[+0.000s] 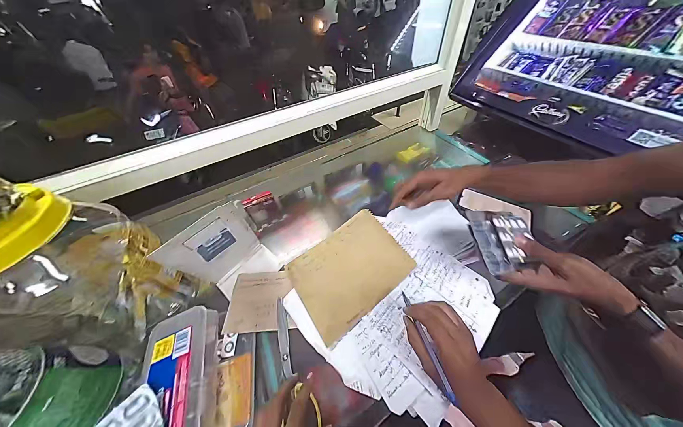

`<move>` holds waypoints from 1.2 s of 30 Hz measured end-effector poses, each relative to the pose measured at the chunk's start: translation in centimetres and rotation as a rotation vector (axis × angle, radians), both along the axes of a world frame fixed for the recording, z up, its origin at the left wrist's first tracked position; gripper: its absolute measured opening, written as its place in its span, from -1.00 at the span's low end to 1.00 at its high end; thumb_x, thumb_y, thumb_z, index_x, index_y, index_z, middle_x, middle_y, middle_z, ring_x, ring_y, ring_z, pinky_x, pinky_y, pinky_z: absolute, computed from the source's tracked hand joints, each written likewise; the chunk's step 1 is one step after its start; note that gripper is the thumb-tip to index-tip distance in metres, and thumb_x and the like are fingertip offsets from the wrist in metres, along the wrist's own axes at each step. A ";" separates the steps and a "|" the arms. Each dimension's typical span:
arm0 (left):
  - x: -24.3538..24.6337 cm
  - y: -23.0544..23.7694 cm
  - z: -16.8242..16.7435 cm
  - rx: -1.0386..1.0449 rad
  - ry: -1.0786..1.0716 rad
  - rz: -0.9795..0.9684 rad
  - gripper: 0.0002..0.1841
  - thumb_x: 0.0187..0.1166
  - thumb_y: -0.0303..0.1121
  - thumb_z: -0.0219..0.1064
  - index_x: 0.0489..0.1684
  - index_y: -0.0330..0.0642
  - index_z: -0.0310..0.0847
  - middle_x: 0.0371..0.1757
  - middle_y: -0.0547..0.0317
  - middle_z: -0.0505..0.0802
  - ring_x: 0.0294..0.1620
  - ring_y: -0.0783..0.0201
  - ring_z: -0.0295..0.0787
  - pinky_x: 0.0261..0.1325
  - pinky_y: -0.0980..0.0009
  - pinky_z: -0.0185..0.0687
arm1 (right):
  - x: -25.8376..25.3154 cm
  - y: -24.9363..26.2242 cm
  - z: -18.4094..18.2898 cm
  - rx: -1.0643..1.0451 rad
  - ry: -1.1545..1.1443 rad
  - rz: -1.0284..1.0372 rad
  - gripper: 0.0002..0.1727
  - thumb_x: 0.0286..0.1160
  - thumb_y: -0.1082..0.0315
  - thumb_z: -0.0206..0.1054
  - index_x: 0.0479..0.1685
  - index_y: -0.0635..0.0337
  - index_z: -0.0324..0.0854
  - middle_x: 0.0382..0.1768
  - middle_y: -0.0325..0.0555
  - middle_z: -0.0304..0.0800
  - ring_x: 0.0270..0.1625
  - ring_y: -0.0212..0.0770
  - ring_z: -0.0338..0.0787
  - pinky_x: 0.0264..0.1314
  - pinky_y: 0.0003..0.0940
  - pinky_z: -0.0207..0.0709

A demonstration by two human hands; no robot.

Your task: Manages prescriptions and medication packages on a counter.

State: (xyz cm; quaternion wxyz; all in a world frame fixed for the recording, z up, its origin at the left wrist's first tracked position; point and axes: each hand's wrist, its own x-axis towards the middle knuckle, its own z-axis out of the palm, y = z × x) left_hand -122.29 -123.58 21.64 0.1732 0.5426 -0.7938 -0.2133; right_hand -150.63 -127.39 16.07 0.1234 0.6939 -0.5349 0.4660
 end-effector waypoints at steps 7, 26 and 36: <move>-5.7 -5.5 -3.4 -0.249 0.019 -0.068 -0.44 0.47 -0.15 0.46 0.37 -0.36 0.67 0.53 -0.42 0.62 0.56 -0.48 0.49 0.43 -0.42 0.41 | 0.3 2.9 0.3 -0.096 -0.047 0.095 -0.90 0.64 0.28 0.28 -0.08 0.04 0.65 -0.19 -0.25 0.78 -0.02 -0.36 0.76 0.18 -0.59 0.59; -5.7 -5.7 -4.8 -0.080 -0.038 -0.162 -0.38 0.71 -0.10 0.22 0.61 -0.42 0.45 0.67 -0.50 0.42 0.72 -0.47 0.27 0.68 -0.41 0.07 | -0.4 3.0 0.1 -0.091 -0.048 0.014 -0.90 0.62 0.27 0.27 -0.10 0.03 0.66 -0.21 -0.26 0.79 -0.04 -0.38 0.76 0.13 -0.62 0.59; -5.3 -5.4 -3.6 -0.010 -0.061 -0.184 -0.48 0.77 -0.22 0.14 0.58 -0.39 0.49 0.66 -0.45 0.46 0.73 -0.43 0.26 0.70 -0.43 0.01 | 0.3 1.7 2.8 0.243 -0.881 0.206 -0.81 0.68 0.39 0.25 0.04 0.25 0.75 -0.20 -0.31 0.92 -0.32 -0.54 0.85 -0.32 -0.62 0.76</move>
